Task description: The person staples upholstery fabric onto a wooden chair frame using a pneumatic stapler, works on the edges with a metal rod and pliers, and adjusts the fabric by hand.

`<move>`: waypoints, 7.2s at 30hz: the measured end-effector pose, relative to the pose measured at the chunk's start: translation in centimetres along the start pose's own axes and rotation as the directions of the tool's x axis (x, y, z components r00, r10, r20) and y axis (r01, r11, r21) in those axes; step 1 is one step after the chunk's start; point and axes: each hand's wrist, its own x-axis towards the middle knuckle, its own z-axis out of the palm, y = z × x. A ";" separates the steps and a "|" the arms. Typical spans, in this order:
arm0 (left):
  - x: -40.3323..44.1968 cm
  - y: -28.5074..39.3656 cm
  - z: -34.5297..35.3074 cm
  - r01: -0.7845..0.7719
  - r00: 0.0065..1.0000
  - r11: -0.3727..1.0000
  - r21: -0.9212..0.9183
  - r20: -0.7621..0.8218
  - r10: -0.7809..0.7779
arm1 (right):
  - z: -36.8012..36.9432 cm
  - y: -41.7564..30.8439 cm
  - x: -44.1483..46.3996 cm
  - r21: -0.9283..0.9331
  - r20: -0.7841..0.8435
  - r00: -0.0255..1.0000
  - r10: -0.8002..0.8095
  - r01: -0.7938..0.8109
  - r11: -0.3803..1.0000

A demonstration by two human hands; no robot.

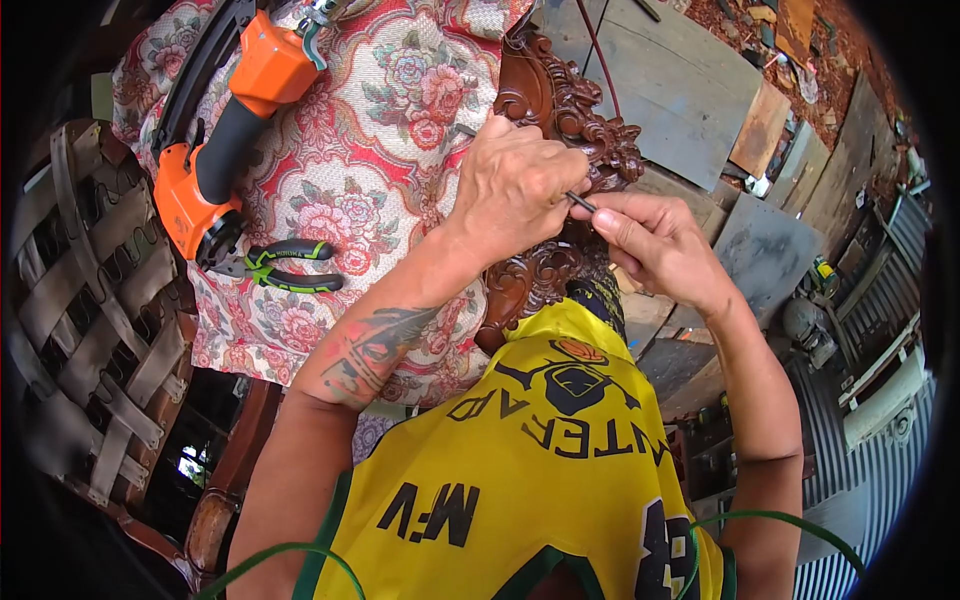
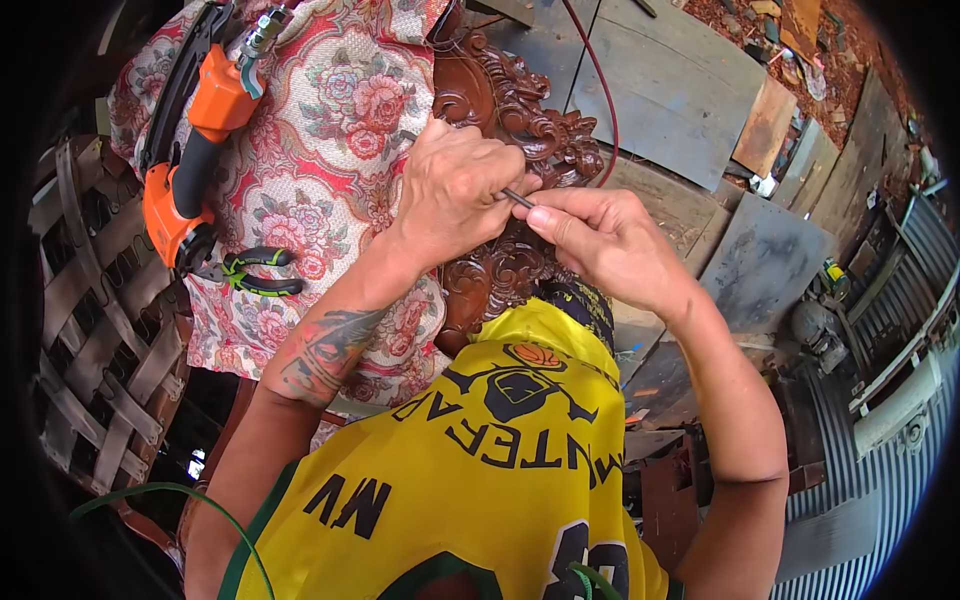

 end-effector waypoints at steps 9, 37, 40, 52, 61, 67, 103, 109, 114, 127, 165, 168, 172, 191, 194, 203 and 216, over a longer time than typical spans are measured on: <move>-3.0 1.1 -4.7 0.435 0.871 0.766 0.474 -0.438 -0.224 | 1.3 -2.0 -1.7 -0.550 -0.184 0.956 -0.230 0.094 0.830; -2.7 -0.3 -3.6 0.566 0.805 0.672 0.477 -0.496 -0.326 | 1.8 1.7 0.0 -0.524 -0.174 0.912 -0.371 0.233 0.819; -2.8 -0.3 -3.6 0.568 0.805 0.677 0.468 -0.490 -0.336 | 1.3 2.7 0.8 -0.383 -0.170 0.931 -0.324 0.240 0.892; -3.0 0.1 -3.6 0.557 0.807 0.701 0.445 -0.490 -0.330 | -3.3 2.2 3.3 0.557 0.482 0.842 0.243 -0.508 0.657; -3.0 0.3 -3.9 0.562 0.776 0.725 0.398 -0.556 -0.297 | 3.8 -5.9 -1.9 -0.184 0.211 0.834 -0.509 0.546 0.818; -3.6 0.7 -3.7 0.591 0.749 0.718 0.367 -0.581 -0.319 | 25.1 -8.5 4.4 -0.527 0.646 0.340 -0.684 0.846 -0.077; -4.6 2.1 -3.0 0.527 0.770 0.770 0.359 -0.585 -0.254 | 1.5 -1.9 -12.0 0.098 -0.137 0.871 -0.473 0.487 0.868; -3.5 4.5 -3.9 0.554 0.719 0.811 0.190 -0.599 -0.351 | -0.9 4.2 -12.2 0.461 0.050 0.986 -0.157 0.117 0.879; -1.2 8.5 -5.8 0.358 0.700 -0.087 -0.930 0.328 -0.634 | 0.7 4.8 -9.7 0.532 0.206 0.970 -0.129 -0.001 0.846; -2.4 2.5 -4.9 0.631 0.733 0.642 0.435 -0.606 -0.310 | 0.3 -1.2 0.3 -0.344 0.052 0.999 0.008 0.010 0.939; -2.7 -0.1 -3.3 0.623 0.747 0.655 0.428 -0.572 -0.338 | -1.9 -6.4 6.1 -0.209 0.268 0.915 0.301 -0.249 0.946; -2.7 0.0 -3.3 0.626 0.743 0.661 0.414 -0.574 -0.344 | -2.0 -7.7 6.2 -0.271 0.265 0.885 0.382 -0.312 0.911; -2.8 0.0 -3.2 0.640 0.728 0.663 0.389 -0.582 -0.361 | -1.7 -8.5 6.4 -0.441 0.252 0.848 0.466 -0.327 0.835; -3.1 -0.2 -3.1 0.625 0.726 0.671 0.399 -0.614 -0.310 | 2.0 -4.8 3.6 -0.871 0.164 0.864 -0.476 -0.100 -0.480; -3.2 -0.4 -3.0 0.620 0.725 0.677 0.397 -0.619 -0.302 | 1.1 -4.6 4.3 -0.790 0.298 0.739 -0.604 -0.165 -0.591; -3.0 1.0 -3.1 0.322 0.883 0.856 0.404 -0.455 -0.118 | -1.3 -4.3 6.1 -0.723 0.496 0.544 -0.677 -0.173 -0.669; -0.3 -0.6 -3.9 0.018 0.980 0.972 0.235 -0.197 0.030 | -3.4 -13.6 6.9 -0.897 0.134 0.984 0.114 0.072 0.437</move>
